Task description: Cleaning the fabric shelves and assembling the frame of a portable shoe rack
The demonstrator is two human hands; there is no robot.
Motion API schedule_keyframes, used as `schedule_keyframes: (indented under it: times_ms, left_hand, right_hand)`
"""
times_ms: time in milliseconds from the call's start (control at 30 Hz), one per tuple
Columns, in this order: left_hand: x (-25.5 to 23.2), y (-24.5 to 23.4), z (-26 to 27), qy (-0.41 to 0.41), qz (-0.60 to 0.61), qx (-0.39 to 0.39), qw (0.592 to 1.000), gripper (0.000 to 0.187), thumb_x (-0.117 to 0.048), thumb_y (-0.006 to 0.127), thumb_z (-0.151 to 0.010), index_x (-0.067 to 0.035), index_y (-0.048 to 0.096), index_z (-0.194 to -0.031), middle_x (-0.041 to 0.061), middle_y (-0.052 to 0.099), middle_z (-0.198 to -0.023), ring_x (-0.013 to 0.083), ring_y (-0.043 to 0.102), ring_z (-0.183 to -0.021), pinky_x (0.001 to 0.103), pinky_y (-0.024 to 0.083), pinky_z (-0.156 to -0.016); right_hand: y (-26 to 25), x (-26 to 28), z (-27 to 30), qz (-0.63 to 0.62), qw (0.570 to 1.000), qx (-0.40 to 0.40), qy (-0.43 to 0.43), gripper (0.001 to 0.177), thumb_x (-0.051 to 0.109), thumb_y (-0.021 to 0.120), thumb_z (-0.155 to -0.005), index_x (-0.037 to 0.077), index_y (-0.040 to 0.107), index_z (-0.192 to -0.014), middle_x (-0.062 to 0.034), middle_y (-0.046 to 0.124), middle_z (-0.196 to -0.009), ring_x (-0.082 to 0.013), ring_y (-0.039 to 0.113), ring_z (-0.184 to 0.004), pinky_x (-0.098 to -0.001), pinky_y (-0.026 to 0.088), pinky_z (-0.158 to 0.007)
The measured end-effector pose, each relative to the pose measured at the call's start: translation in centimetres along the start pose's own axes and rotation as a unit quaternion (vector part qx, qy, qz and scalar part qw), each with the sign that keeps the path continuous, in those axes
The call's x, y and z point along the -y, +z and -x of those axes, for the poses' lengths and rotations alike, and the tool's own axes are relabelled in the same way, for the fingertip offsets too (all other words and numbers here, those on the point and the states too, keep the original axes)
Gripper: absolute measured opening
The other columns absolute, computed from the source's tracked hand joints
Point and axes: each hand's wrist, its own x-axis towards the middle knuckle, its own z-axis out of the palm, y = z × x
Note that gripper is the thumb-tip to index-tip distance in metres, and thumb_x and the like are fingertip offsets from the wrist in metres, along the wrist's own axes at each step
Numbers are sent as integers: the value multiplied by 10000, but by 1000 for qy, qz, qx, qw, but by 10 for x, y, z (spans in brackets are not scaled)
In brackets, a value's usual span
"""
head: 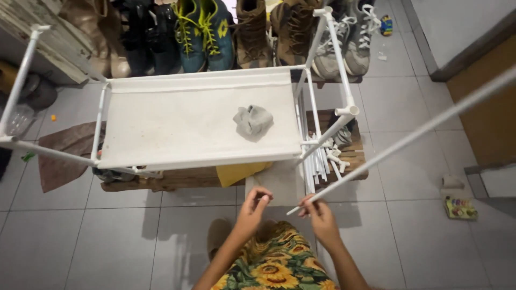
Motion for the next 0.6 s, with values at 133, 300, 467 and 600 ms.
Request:
schedule_keyframes:
  times_ms: [133,300,467,600]
  left_hand:
    - [30,-21,20,-82,-19,-15,996,217,-258,468,-966,-88,598,-936,26,582,-853,134,567,-835,268,431,-798]
    - [44,-44,54,-187,-95,-35,977,243,-322,466,-952,-133,603,-884,-4,607,-824,112,584,-767,259,436,-740]
    - [120,-100,96,-324,-91,-48,940,272,-317,477,-953,-108,652,-942,24,671,-907,139,643,-840,267,484,-768]
    - [203,-172,172,-425,-192,-60,883,224,-229,561,-847,-86,670,-980,64,586,-821,148,479,-726,329,351,-691]
  right_hand:
    - [-46,-53,-3,-20,989,-149,-3,143,159,463,-991,52,544,-943,-109,669,-836,-140,589,-622,-256,510,-625]
    - [-113,-105,23,194,933,-284,103,188,235,452,-1011,97,550,-928,-49,685,-849,-197,607,-624,-337,473,-645]
    - [-135,-166,75,215,890,-320,242,183,232,400,-994,90,515,-986,-47,679,-917,-280,601,-583,-414,454,-676]
    - [-138,-231,116,316,850,-271,323,265,292,367,-982,81,516,-918,-186,675,-866,-439,608,-847,-498,422,-779]
